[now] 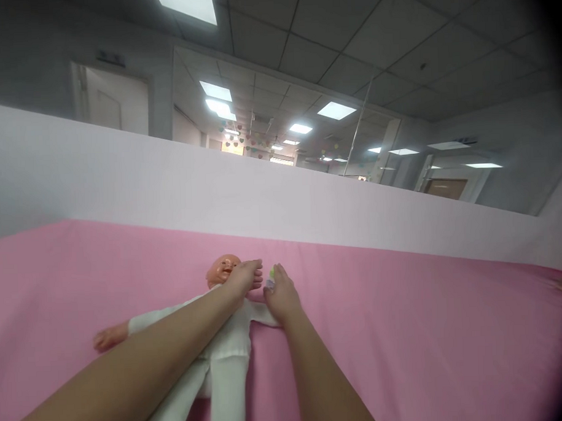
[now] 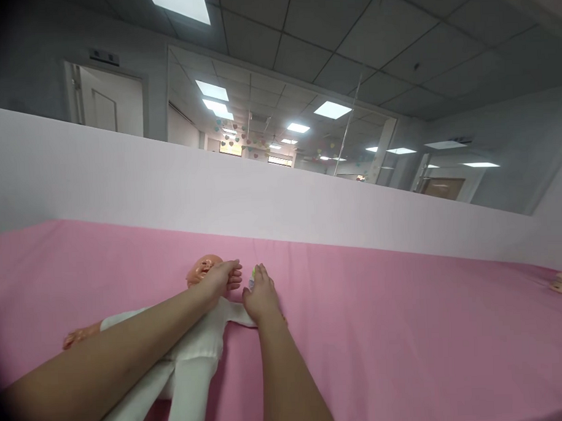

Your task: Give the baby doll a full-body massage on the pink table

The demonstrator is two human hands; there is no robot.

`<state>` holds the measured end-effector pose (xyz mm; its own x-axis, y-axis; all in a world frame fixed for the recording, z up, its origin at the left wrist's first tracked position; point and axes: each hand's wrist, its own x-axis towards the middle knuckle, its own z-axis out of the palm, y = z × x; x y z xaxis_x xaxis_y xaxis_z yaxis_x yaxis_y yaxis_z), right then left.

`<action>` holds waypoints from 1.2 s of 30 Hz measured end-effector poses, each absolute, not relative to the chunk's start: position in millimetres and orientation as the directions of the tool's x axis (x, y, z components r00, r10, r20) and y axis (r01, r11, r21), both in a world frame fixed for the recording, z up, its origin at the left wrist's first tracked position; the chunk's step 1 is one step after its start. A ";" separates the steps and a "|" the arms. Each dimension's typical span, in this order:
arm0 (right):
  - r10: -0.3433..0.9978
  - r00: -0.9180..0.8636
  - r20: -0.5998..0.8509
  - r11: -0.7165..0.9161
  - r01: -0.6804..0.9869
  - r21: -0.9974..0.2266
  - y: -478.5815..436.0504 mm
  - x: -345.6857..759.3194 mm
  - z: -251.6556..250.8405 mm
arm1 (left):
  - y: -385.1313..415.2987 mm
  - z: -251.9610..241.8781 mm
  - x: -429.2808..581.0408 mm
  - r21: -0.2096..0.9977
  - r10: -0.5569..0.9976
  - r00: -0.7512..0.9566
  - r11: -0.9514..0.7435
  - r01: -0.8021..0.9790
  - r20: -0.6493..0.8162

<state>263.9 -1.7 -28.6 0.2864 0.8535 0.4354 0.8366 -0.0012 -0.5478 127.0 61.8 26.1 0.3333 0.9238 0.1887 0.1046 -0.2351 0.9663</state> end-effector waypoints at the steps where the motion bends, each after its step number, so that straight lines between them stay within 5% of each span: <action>1: 0.850 0.280 0.445 0.005 0.842 -0.540 -2.0 263.5 -26.9 | 63.0 26.2 137.6 0.984 0.923 0.361 -0.169 0.064 0.135; 8: 0.864 0.285 0.416 -0.052 0.871 -0.489 -3.3 260.4 -22.3 | 64.9 15.9 176.0 0.989 0.925 0.375 0.103 -0.104 -0.056; 17: 0.878 0.279 0.390 -0.073 0.881 -0.468 -5.5 262.8 -21.5 | 37.0 23.3 108.5 0.912 0.950 0.260 -0.053 -0.406 0.171; 22: 0.804 0.386 0.453 -0.161 0.874 -0.458 -13.1 243.1 -16.9 | 19.8 13.4 48.6 0.825 0.957 0.285 0.122 -0.552 0.049; 29: 0.798 -0.113 0.593 0.370 0.867 -0.333 -48.0 150.6 -3.7 | 21.6 5.8 36.9 0.601 0.935 0.352 0.308 -0.738 -0.046; 32: 0.826 -0.227 0.516 0.433 0.842 -0.322 -53.3 128.5 -6.7 | 21.6 5.4 36.5 0.456 0.868 0.496 0.442 -0.773 0.000; 36: 0.861 -0.279 0.425 0.431 0.845 -0.318 -53.0 129.1 -7.7 | 24.8 6.5 27.2 0.496 0.866 0.493 0.463 -0.735 -0.077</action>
<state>129.1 -53.0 -7.7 -0.2793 0.8612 0.4246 0.8446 0.4307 -0.3180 27.2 24.8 6.5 0.4934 0.8664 -0.0774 -0.7346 0.4626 0.4963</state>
